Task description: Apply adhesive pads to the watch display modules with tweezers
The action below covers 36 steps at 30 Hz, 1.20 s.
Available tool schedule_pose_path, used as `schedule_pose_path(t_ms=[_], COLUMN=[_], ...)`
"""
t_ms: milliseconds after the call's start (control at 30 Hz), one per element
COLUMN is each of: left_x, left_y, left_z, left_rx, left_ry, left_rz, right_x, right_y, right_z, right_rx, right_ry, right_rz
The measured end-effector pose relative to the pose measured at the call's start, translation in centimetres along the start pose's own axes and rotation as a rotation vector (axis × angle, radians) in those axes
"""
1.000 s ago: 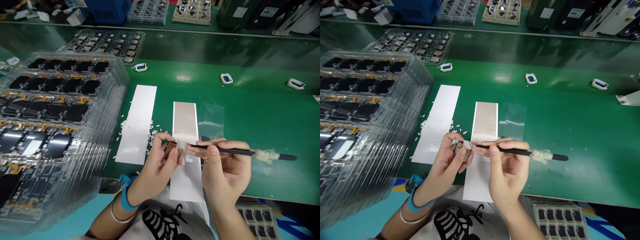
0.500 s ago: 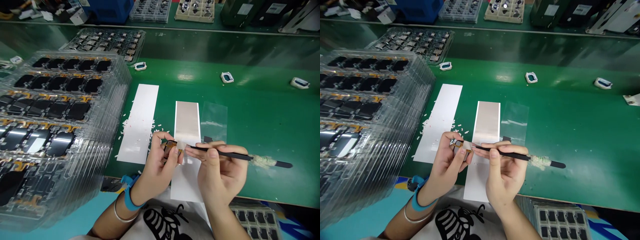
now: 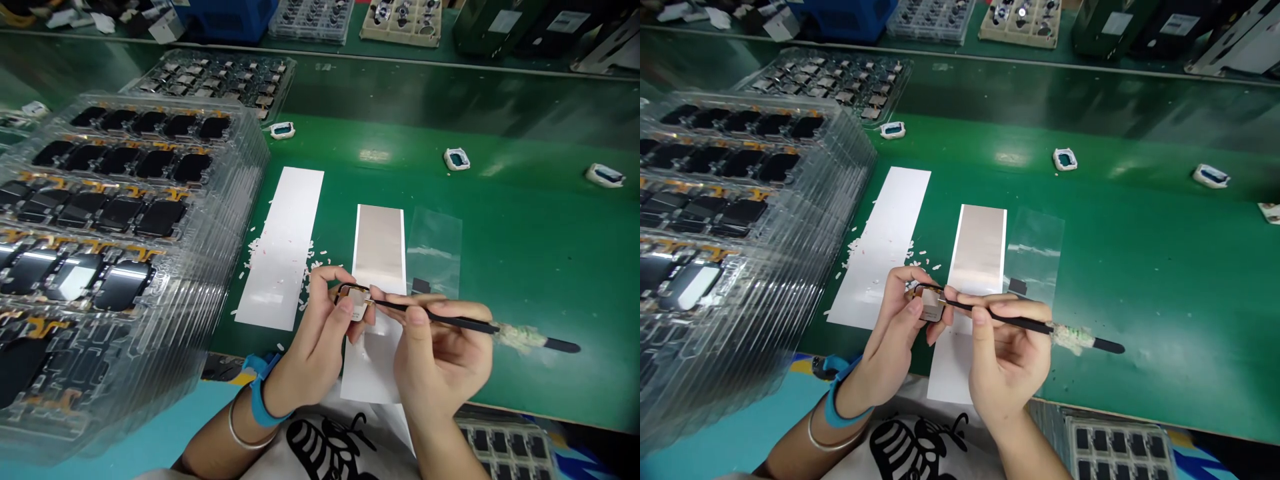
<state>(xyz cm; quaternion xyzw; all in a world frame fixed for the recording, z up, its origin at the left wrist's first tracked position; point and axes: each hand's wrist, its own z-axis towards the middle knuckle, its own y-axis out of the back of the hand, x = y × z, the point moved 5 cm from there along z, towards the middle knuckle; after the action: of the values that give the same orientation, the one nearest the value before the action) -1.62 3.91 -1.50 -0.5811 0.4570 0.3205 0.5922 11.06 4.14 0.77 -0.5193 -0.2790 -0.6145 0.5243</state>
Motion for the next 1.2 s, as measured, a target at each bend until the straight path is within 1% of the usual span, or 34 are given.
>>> schedule_pose_path(t_ms=[133,233,333,433,533,633,733,800,833,933,967,1033,1100,1200], left_x=[-0.1,-0.3,-0.4,-0.4,-0.5,-0.6,-0.7,-0.6,-0.5,-0.1,0.0,0.2,0.3,0.4], left_y=[-0.2,-0.3,-0.4,-0.4,-0.2,0.3,0.4,-0.2,-0.6,-2.2,-2.7,-3.4,-3.9,-4.2], left_z=[0.1,0.1,0.2,0.3,0.4,0.4,0.3,0.3,0.3,0.3,0.4,0.6,0.8,1.1], left_rx=[0.018,0.033,0.026,0.021,-0.009,-0.074,-0.107,-0.067,-0.023,0.153,0.197,0.255,0.291,0.310], left_ry=[-0.022,-0.032,-0.039,-0.048,-0.054,-0.060,-0.040,-0.034,-0.031,-0.047,-0.066,-0.114,-0.149,-0.195], left_rz=[-0.002,0.002,0.011,0.035,0.095,0.175,0.271,0.363,0.417,0.614,0.685,0.815,0.917,1.038], right_x=[-0.1,-0.1,-0.1,-0.1,0.0,0.5,1.2,1.2,0.9,-0.6,-1.1,-2.0,-2.6,-2.9], right_y=[0.1,0.2,0.1,-0.1,0.1,1.5,4.3,6.3,7.2,9.0,9.4,9.8,9.8,9.6], right_z=[0.0,0.1,0.2,0.1,0.2,0.8,2.4,3.8,4.5,6.1,6.4,6.5,6.3,5.9], right_rx=[-0.012,0.007,0.024,0.036,0.008,-0.086,-0.183,-0.165,-0.120,0.061,0.104,0.147,0.158,0.144], right_ry=[0.015,0.054,0.083,0.078,0.062,0.064,0.123,0.118,0.089,-0.072,-0.114,-0.169,-0.200,-0.225], right_rz=[-0.022,-0.025,-0.015,0.010,0.045,0.018,-0.124,-0.235,-0.278,-0.335,-0.341,-0.347,-0.351,-0.345])
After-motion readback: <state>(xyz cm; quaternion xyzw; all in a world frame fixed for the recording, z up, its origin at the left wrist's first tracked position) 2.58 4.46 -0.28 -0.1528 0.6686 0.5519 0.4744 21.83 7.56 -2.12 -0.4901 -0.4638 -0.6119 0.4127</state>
